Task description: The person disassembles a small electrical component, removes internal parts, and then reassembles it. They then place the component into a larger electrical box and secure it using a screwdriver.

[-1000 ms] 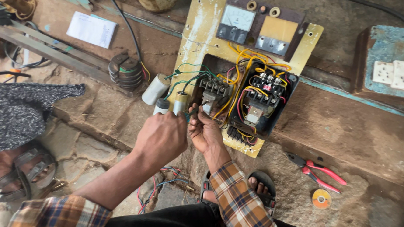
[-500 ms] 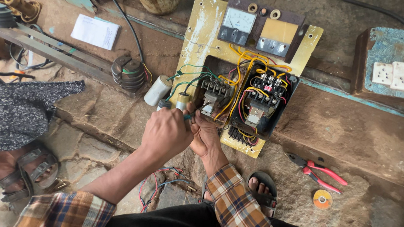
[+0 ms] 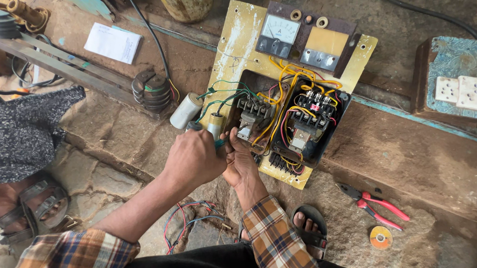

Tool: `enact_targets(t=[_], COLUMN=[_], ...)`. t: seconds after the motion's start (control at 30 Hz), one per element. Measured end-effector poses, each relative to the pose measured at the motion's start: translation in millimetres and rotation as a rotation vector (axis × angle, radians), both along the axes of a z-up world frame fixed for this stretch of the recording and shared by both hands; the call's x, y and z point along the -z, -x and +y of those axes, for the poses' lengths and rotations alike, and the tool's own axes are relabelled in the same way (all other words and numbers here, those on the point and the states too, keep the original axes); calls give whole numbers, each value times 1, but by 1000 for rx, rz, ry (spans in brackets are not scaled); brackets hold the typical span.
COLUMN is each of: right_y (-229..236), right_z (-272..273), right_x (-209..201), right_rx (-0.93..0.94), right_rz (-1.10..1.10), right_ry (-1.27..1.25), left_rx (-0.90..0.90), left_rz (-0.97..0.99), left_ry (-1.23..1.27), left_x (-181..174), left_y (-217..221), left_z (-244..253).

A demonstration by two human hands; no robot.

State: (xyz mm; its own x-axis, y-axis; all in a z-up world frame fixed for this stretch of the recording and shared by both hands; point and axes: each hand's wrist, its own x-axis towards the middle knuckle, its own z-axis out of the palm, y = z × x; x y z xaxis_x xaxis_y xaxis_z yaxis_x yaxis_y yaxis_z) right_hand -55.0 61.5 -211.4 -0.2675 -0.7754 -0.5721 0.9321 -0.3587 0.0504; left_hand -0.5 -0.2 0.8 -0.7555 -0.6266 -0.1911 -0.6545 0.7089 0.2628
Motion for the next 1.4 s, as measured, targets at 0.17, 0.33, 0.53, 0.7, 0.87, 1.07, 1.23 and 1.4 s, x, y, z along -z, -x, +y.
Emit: enact_targets(t=[0.17,0.33,0.53,0.7,0.87,1.07,1.23,1.4], right_y=[-1,6,11,15,14,39,37,24], right_z=[4,17,22,21,40,73,76,133], right_x=[-20,-38,-37,-42,-58,-68,-98,-132], right_rx=[15,-40,69,63,-52,-369,-413,-449], right_rz=[47,36,5,-74,1,238,268,458], right_ry=[123,21,228,-140,-182,-273,-303,-536], left_rx=[-30,-300,-444,-222,-128,-137,-141,-115], left_rz=[-28,-313,-104,238,661,887,892,881], left_ry=[-77,-661,-506,-315,-442,-96,-51,49], left_x=[-16,-39,-6,90,165,192,201,205], left_y=[7,23,15,-1,9,33,32,42], left_z=[-5,-26,-60,-55,-22,7,8,8])
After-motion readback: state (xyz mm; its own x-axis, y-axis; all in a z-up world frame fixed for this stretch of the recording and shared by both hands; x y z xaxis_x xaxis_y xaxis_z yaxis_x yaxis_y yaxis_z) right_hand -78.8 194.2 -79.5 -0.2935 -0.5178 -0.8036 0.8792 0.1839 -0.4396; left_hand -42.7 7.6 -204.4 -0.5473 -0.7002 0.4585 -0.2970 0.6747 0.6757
